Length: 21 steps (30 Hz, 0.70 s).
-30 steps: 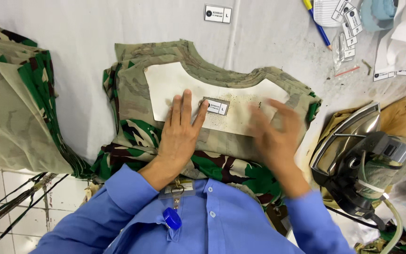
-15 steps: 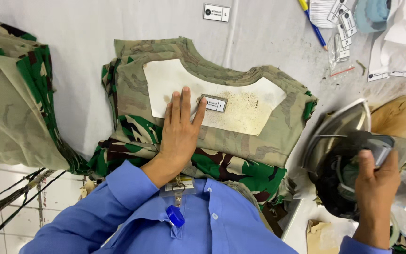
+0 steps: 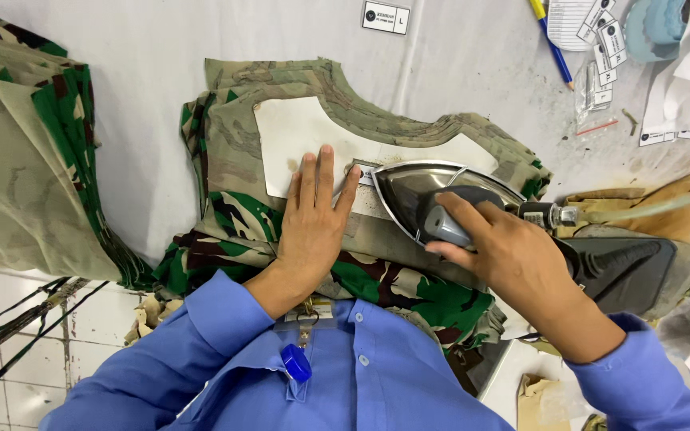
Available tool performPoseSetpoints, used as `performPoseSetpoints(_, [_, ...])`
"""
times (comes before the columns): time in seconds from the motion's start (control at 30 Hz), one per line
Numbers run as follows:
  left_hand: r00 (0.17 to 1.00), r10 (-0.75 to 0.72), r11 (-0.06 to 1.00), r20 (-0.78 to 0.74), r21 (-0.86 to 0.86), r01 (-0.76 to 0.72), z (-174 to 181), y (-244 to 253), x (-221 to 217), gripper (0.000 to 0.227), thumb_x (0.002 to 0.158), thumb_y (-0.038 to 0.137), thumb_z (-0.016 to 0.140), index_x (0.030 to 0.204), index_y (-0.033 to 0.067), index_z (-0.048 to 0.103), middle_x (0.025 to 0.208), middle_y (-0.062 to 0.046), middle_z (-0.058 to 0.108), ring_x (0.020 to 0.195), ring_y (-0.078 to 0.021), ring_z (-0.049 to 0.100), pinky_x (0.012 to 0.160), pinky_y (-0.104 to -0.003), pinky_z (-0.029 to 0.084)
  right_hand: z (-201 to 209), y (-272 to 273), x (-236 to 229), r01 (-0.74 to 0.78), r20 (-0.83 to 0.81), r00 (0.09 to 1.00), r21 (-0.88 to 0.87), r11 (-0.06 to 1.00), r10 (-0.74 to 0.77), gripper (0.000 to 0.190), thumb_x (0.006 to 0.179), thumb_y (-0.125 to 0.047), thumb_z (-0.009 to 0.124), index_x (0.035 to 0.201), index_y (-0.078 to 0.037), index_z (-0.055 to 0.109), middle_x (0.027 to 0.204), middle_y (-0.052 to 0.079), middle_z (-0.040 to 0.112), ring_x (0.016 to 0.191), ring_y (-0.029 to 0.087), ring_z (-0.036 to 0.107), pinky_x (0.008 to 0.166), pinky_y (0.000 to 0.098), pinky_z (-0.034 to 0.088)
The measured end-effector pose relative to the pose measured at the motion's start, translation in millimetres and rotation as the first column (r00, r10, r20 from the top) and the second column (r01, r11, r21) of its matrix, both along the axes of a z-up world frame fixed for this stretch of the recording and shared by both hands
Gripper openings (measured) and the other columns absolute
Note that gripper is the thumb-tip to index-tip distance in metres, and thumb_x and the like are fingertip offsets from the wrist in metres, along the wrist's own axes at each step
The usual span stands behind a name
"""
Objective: The person places a white paper template on the collar area of a camouflage-patterned shirt, then uses an iron to press the template onto the fabric. After ironing, the person removes the template and sets the shirt aside, repeating the process with additional shirts from a stack.
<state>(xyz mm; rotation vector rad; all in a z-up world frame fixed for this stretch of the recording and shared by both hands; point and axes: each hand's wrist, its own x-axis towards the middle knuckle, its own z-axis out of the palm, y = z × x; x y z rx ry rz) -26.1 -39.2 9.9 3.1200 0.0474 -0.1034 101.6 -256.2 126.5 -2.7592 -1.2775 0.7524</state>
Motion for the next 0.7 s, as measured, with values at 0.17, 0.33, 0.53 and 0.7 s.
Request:
performPoseSetpoints(0.17, [0.992, 0.016, 1.000, 0.126, -0.027, -0.012, 2, 5, 1, 0.061, 0.102, 0.017, 0.063, 0.153, 0.0195, 0.029, 0.153, -0.022, 0.032, 0.139, -0.0380, 0.042, 0.108, -0.043, 0.049, -8, 7, -2, -0.059, 0.088, 0.995, 0.035, 0.998, 0.056, 0.061, 0.088, -0.059, 0.058, 0.133, -0.020, 0.051, 0.073, 0.006, 0.051, 0.047, 0.030, 0.056, 0.040, 0.0424, 0.049])
performPoseSetpoints(0.33, [0.995, 0.076, 0.906, 0.071, -0.421, -0.039, 24, 27, 7, 0.061, 0.092, 0.022, 0.067, 0.146, 0.0097, 0.043, 0.149, -0.020, 0.038, 0.134, -0.0393, 0.045, 0.105, -0.048, 0.049, -11, 28, -11, -0.043, 0.144, 0.989, 0.040, 0.998, 0.037, 0.054, 0.089, -0.059, 0.061, 0.127, -0.022, 0.054, 0.068, 0.004, 0.052, 0.047, 0.028, 0.057, 0.037, 0.0388, 0.046])
performPoseSetpoints(0.53, [0.953, 0.267, 0.891, 0.146, -0.414, -0.186, 28, 72, 35, 0.059, 0.098, 0.019, 0.069, 0.143, -0.0008, 0.039, 0.135, -0.021, 0.041, 0.121, -0.0381, 0.046, 0.100, -0.050, 0.047, 4, 10, -2, 0.103, -0.144, 0.985, 0.062, 0.993, -0.093, 0.054, 0.085, -0.054, 0.063, 0.127, -0.021, 0.052, 0.075, 0.007, 0.062, 0.057, 0.030, 0.064, 0.051, 0.0431, 0.051])
performPoseSetpoints(0.7, [0.921, 0.350, 0.818, 0.172, -0.535, -0.211, 25, 102, 45, 0.039, 0.092, 0.005, 0.074, 0.125, 0.0014, 0.055, 0.115, -0.013, 0.042, 0.101, -0.0335, 0.044, 0.076, -0.046, 0.053, 14, -91, 3, 0.584, -0.097, 0.751, -0.363, 0.726, -0.653, 0.054, 0.087, -0.050, 0.057, 0.136, -0.029, 0.053, 0.085, 0.016, 0.072, 0.082, 0.033, 0.069, 0.071, 0.0419, 0.048])
